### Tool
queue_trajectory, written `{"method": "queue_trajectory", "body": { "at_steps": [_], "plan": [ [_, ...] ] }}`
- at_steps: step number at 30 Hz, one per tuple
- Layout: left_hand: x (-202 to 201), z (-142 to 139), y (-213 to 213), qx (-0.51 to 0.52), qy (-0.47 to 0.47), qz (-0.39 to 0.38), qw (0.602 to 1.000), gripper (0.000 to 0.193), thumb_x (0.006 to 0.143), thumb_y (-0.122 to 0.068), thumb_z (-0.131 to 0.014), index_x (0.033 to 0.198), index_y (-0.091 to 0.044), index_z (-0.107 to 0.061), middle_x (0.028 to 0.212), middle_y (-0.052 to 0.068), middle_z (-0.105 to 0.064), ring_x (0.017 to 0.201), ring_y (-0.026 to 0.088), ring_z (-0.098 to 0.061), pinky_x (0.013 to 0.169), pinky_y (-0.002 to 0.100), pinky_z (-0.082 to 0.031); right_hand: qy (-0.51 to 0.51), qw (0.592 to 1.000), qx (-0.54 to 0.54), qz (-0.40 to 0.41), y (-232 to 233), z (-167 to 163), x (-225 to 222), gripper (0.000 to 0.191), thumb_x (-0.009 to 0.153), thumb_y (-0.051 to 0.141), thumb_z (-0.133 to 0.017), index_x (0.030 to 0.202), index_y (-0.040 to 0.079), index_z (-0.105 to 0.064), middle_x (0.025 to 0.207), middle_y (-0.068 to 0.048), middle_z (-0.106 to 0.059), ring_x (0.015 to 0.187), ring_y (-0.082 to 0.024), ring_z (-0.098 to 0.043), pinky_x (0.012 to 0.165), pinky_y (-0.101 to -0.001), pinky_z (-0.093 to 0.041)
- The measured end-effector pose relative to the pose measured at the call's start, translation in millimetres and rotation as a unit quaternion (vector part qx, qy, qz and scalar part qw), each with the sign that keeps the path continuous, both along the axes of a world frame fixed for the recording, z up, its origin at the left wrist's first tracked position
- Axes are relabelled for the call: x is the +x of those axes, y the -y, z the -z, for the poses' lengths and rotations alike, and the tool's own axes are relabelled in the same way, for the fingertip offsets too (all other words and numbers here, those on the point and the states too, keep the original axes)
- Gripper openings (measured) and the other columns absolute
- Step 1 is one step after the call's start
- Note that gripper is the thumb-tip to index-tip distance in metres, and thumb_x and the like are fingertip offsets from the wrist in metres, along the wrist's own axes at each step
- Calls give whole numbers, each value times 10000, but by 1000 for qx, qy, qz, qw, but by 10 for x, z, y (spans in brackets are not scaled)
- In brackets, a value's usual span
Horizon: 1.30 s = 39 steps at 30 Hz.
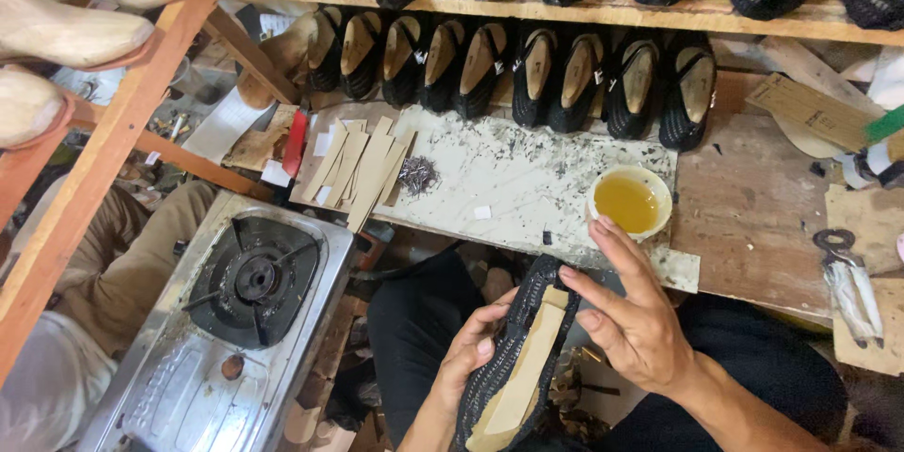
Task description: The person sits on the floor at a workbench holding a black woven shoe upper. They apply yellow glue from a cup onto the cardboard insole inside the shoe, spread it with their fingers, and press and smooth the insole and upper together by hand, repeating the glue-and-press cycle.
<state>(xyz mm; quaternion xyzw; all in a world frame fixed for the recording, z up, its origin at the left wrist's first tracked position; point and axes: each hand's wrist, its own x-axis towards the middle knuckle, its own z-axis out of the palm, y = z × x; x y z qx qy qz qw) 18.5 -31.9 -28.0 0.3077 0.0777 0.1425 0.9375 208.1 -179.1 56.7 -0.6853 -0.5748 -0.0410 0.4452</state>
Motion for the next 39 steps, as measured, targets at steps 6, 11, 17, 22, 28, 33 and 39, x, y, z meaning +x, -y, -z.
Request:
{"method": "queue_trajectory", "body": {
  "at_steps": [6, 11, 17, 22, 28, 33, 39],
  "plan": [
    [-41, 32, 13, -12, -8, 1, 1000, 488, 899, -258, -648, 1326, -36, -567, 1619, 201, -380, 1418, 322, -465, 1148, 455, -429, 19, 999, 26, -29, 60, 31, -51, 276, 1048, 366, -549, 1194, 204, -718, 1603, -159, -412, 1555, -355, -305, 1297, -503, -246],
    [-49, 6, 84, 28, -1, -7, 1000, 489, 911, -264, -643, 1328, -20, -564, 1628, 206, -376, 1461, 312, -450, 1195, 436, -410, -24, 1000, 7, -12, 99, 25, -6, 409, 1057, 392, -493, 1262, 115, -715, 1636, -171, -364, 1566, -348, -295, 1294, -500, -226],
    [-79, 70, 150, -13, -17, 4, 1000, 496, 904, -256, -641, 1335, -29, -549, 1607, 189, -404, 1434, 307, -459, 1171, 439, -410, -36, 998, 29, -34, 118, 60, 20, 341, 1076, 423, -472, 1154, 223, -737, 1657, -133, -376, 1572, -321, -304, 1336, -485, -224],
    [-90, 82, 177, -80, -37, 21, 996, 522, 897, -248, -633, 1369, -42, -551, 1556, 201, -417, 1369, 331, -472, 1136, 456, -400, 22, 999, -10, -37, 141, 81, -1, 389, 1042, 399, -521, 1210, 139, -757, 1621, -149, -400, 1543, -388, -312, 1283, -492, -240],
    [-32, -36, 184, 62, 5, -17, 998, 472, 922, -228, -623, 1337, -15, -552, 1631, 191, -388, 1496, 282, -430, 1231, 435, -362, 37, 999, 0, 25, 130, 103, -16, 363, 994, 422, -503, 1227, 242, -715, 1647, -119, -365, 1549, -350, -311, 1313, -527, -231],
    [37, -86, 159, 59, -34, -11, 998, 482, 915, -208, -590, 1351, -4, -550, 1607, 183, -400, 1433, 286, -471, 1184, 432, -398, 85, 996, -17, -4, 83, 152, -22, 315, 967, 390, -607, 1243, 283, -715, 1627, -93, -375, 1541, -355, -290, 1274, -538, -249],
    [74, -97, 121, 44, -77, -24, 996, 470, 935, -181, -555, 1365, 5, -523, 1589, 157, -430, 1400, 259, -500, 1162, 403, -418, 124, 992, -17, -6, 17, 213, -181, 335, 941, 371, -643, 1242, 245, -720, 1587, -125, -380, 1518, -390, -275, 1243, -589, -244]
  ]
}}
